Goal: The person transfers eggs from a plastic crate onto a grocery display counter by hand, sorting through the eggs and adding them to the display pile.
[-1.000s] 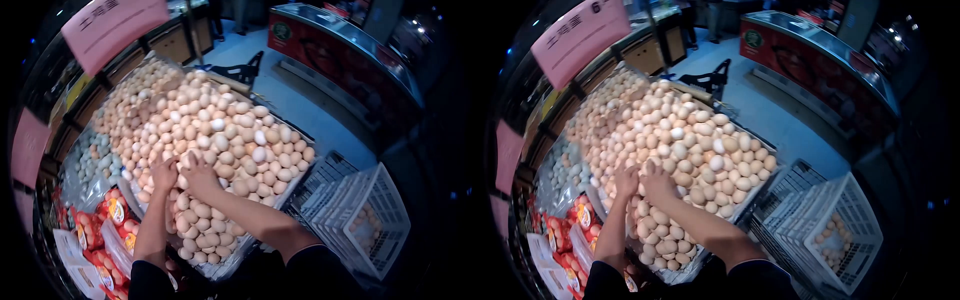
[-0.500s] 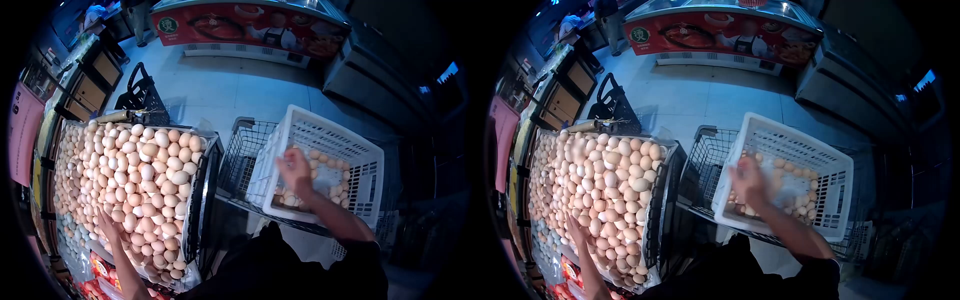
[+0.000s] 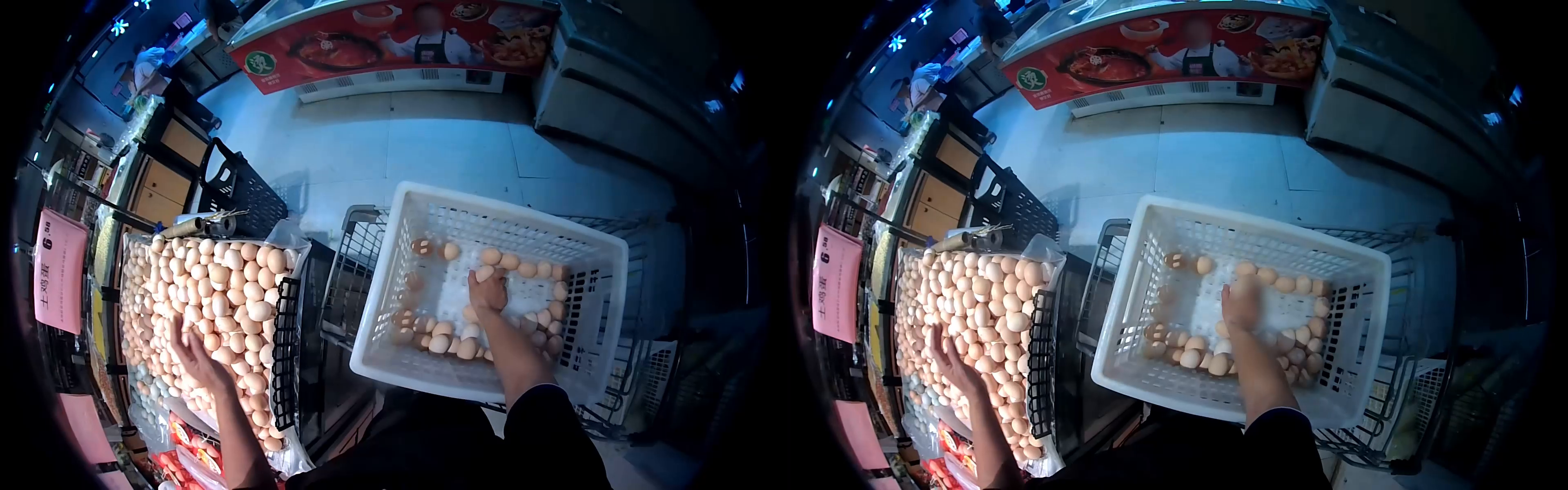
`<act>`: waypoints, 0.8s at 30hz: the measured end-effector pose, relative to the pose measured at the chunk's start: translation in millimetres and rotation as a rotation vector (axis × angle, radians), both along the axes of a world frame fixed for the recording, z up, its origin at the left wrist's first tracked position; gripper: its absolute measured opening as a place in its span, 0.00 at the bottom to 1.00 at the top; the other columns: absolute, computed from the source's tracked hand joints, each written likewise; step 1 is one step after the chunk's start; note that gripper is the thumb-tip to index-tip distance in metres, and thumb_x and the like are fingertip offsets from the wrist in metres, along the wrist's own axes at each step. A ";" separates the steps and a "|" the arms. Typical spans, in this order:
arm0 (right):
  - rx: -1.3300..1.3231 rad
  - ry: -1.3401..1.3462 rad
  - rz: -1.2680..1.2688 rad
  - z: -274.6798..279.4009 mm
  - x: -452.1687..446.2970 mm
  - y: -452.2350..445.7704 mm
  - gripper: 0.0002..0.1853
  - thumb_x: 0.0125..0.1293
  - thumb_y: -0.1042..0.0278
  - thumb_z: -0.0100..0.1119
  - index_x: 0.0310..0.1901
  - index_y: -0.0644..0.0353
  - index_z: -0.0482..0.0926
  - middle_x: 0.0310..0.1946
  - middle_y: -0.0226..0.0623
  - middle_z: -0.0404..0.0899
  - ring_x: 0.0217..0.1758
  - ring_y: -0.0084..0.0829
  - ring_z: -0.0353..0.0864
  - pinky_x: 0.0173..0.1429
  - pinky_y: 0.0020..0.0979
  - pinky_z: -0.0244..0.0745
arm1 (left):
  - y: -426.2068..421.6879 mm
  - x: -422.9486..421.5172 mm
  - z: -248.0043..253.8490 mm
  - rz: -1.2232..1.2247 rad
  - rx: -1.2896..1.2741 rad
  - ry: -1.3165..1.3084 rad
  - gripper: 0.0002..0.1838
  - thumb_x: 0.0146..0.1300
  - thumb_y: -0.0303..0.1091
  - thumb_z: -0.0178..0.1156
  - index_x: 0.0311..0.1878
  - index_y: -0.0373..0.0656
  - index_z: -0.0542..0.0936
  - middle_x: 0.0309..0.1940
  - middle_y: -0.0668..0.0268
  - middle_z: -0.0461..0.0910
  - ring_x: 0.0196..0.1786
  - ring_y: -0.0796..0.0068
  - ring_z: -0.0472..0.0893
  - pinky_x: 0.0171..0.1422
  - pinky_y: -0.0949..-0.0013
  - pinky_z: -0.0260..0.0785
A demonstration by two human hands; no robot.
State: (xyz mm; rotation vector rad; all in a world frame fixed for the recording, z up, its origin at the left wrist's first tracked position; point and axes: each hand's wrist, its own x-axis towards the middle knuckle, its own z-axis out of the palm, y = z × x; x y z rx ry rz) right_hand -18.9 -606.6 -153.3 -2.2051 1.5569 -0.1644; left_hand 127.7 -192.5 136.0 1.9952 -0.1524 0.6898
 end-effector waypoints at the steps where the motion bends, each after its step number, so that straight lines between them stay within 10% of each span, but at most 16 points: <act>1: 0.003 -0.043 0.062 0.4 -5.2 -1.9 0.41 0.57 0.36 0.60 0.59 0.64 0.61 0.49 0.54 0.77 0.50 0.50 0.80 0.55 0.45 0.74 | -20.4 -8.3 -0.9 -0.063 -0.041 0.002 0.22 0.72 0.32 0.48 0.66 0.36 0.66 0.64 0.54 0.69 0.67 0.66 0.67 0.70 0.62 0.57; 8: -0.151 -0.609 0.598 114.5 -33.6 -5.2 0.30 0.50 0.51 0.73 0.46 0.63 0.69 0.34 0.47 0.77 0.37 0.48 0.79 0.40 0.44 0.74 | -160.1 -79.3 -5.3 -0.799 0.103 0.285 0.20 0.59 0.21 0.60 0.57 0.37 0.75 0.48 0.57 0.80 0.43 0.69 0.80 0.49 0.70 0.73; 11: -0.257 -0.840 0.860 188.2 -33.3 4.4 0.22 0.45 0.53 0.75 0.32 0.60 0.75 0.25 0.39 0.75 0.27 0.44 0.76 0.31 0.41 0.71 | -215.1 -98.4 -1.2 -0.969 0.193 0.465 0.36 0.51 0.34 0.74 0.63 0.40 0.71 0.53 0.57 0.78 0.55 0.66 0.78 0.57 0.64 0.72; 18: -0.264 -1.039 1.101 240.0 -28.3 30.2 0.22 0.40 0.59 0.76 0.32 0.60 0.75 0.29 0.40 0.78 0.29 0.44 0.77 0.34 0.39 0.72 | -220.2 -115.8 5.0 -1.059 0.088 0.294 0.31 0.52 0.33 0.73 0.60 0.40 0.74 0.54 0.60 0.78 0.59 0.61 0.75 0.63 0.62 0.66; 24: 0.297 -0.996 0.995 249.4 -33.0 82.7 0.23 0.40 0.64 0.77 0.36 0.63 0.74 0.30 0.43 0.76 0.32 0.45 0.76 0.40 0.39 0.72 | -166.7 -139.4 15.7 -0.834 -0.169 0.309 0.29 0.54 0.29 0.72 0.59 0.39 0.74 0.54 0.58 0.76 0.59 0.66 0.75 0.62 0.65 0.69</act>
